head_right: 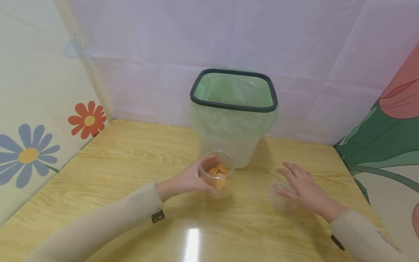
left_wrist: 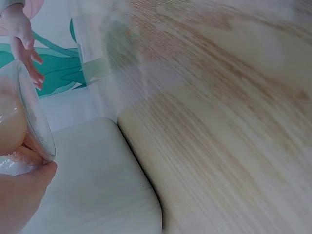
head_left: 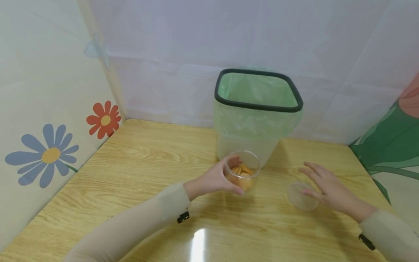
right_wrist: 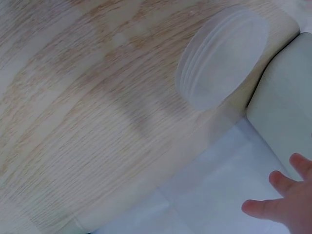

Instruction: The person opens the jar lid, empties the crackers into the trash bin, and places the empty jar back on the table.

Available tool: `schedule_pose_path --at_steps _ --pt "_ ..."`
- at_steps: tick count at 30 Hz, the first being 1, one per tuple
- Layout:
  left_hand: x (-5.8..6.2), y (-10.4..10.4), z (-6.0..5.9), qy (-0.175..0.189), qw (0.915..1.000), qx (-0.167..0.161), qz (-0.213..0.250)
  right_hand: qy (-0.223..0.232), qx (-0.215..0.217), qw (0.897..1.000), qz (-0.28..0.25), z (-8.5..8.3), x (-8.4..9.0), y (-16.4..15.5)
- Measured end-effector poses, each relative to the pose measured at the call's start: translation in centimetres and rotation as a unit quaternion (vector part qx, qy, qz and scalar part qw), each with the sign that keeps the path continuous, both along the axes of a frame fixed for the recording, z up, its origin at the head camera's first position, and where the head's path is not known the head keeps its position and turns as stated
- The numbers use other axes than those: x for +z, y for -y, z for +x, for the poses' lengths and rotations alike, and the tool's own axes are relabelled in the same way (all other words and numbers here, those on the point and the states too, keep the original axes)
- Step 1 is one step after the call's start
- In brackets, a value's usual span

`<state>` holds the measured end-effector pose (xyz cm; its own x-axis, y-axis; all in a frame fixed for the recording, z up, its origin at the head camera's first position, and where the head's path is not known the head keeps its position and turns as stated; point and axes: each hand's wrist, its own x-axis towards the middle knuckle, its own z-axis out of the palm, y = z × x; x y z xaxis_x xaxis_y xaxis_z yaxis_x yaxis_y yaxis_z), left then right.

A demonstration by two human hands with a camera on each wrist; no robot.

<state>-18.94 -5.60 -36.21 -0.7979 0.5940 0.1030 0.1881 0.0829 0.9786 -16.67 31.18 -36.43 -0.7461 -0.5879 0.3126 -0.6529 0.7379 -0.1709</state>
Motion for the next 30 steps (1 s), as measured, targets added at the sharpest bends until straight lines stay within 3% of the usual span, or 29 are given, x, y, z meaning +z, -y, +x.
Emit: schedule_pose_path --at_steps 8,22,30 --pt "0.3 0.7 0.3 0.001 0.9999 0.005 -0.009 0.013 -0.008 1.000 -0.007 -0.1 0.7 0.1" --pt "0.2 1.7 0.6 0.000 0.9997 0.023 -0.006 -0.021 0.007 0.999 -0.024 -0.2 0.9 0.1" --pt "-0.1 2.7 0.8 0.002 0.9995 0.027 -0.014 -0.008 0.002 1.000 -0.027 0.1 1.0 0.4"
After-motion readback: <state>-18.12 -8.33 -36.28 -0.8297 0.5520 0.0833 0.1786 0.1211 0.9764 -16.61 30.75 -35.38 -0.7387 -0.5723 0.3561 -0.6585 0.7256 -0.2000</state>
